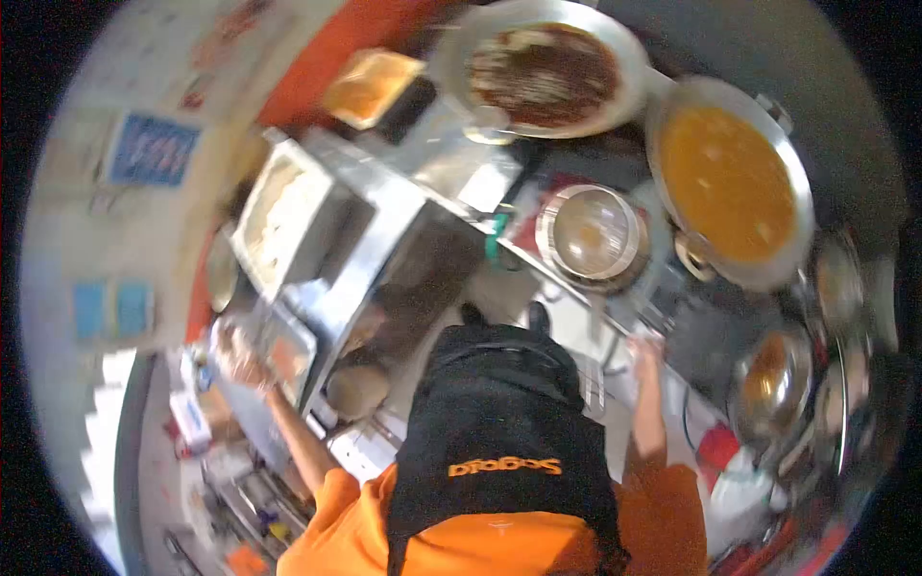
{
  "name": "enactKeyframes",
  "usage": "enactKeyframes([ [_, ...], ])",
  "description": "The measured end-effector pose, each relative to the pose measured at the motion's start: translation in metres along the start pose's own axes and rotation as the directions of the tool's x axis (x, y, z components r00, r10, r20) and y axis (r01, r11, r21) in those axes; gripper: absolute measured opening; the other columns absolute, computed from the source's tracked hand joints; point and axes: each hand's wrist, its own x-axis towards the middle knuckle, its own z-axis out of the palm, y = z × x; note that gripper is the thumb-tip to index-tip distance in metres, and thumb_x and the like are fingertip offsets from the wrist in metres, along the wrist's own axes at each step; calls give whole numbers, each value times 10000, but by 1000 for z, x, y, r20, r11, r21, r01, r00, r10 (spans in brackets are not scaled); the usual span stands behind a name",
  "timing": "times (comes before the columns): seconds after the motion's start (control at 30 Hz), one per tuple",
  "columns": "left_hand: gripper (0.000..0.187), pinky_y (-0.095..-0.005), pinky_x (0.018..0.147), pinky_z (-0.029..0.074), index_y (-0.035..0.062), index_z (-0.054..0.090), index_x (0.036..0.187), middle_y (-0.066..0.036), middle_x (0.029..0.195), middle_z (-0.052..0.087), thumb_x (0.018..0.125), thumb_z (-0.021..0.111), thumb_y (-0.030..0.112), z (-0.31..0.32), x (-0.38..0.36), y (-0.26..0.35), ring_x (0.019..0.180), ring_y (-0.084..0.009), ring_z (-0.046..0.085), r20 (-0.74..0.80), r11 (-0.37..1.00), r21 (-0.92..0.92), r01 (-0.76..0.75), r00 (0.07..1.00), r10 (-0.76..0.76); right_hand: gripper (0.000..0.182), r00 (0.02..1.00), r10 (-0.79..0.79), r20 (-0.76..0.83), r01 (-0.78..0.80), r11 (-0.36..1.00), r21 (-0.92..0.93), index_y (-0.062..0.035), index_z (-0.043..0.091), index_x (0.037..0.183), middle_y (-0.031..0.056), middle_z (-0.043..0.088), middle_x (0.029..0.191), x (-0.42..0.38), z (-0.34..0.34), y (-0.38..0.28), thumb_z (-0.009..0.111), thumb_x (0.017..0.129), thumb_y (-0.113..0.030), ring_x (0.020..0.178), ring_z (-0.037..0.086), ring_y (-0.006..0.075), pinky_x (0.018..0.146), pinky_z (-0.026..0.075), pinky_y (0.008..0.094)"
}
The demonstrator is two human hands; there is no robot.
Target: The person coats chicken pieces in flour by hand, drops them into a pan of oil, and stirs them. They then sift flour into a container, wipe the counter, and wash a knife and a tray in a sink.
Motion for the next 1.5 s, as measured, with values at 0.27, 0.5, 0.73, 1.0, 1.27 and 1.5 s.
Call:
enactKeyframes([
  [0.27, 358, -314, 973, 470, -35, 552, 1252, -116, 1159, 650, 896, 542, -74, -7, 15, -7, 1090, -195, 623, 71, 920, -287, 266, 964, -257, 251, 992, 61, -110, -40, 982, 182, -6, 602, 742, 58, 552, 660, 24, 15, -3, 693, 884, -193, 588, 538, 176, 570, 510, 310],
  [0.5, 324, -313, 948, 489, -23, 596, 1205, -121, 1122, 677, 883, 569, -39, 2, 28, -30, 1052, -198, 652, 106, 957, -91, 276, 958, -267, 187, 971, -86, -224, 57, 989, -134, 95, 593, 789, 128, 600, 758, 11, 39, -23, 622, 860, -76, 626, 593, 209, 552, 512, 349],
  [0.73, 278, -330, 881, 517, 6, 650, 1137, -121, 1070, 712, 868, 620, 68, 43, 65, -71, 991, -234, 687, 298, 985, 45, 164, 939, -170, 272, 997, 2, -74, -16, 981, -192, 91, 617, 863, 106, 624, 743, 9, 30, -36, 645, 894, -177, 605, 598, 176, 557, 510, 304],
  [1.0, 442, -375, 1016, 434, -1, 590, 1277, -165, 1242, 637, 855, 636, 125, 100, 86, -160, 1170, -282, 589, 705, 995, 40, 94, 703, -94, 278, 995, -16, -101, -13, 961, -275, 19, 660, 1073, 125, 672, 817, -28, 39, -55, 597, 944, -219, 686, 636, 193, 619, 531, 308],
  [1.27, 379, -354, 1034, 401, -10, 568, 1267, -130, 1276, 610, 894, 606, 46, 124, 80, -205, 1180, -238, 561, 864, 993, -16, 117, 501, -45, 184, 981, 49, -189, -75, 989, -130, 11, 613, 966, 94, 609, 857, -31, 65, -58, 687, 875, -131, 687, 608, 185, 583, 515, 293],
  [1.5, 362, -330, 1030, 397, -3, 575, 1261, -112, 1263, 618, 899, 590, 4, 120, 77, -192, 1173, -221, 563, 836, 950, -65, 306, 537, -116, 215, 912, 126, -389, -213, 959, -189, 31, 607, 1004, 111, 625, 870, -29, 83, -65, 683, 884, -130, 740, 629, 207, 620, 523, 302],
])
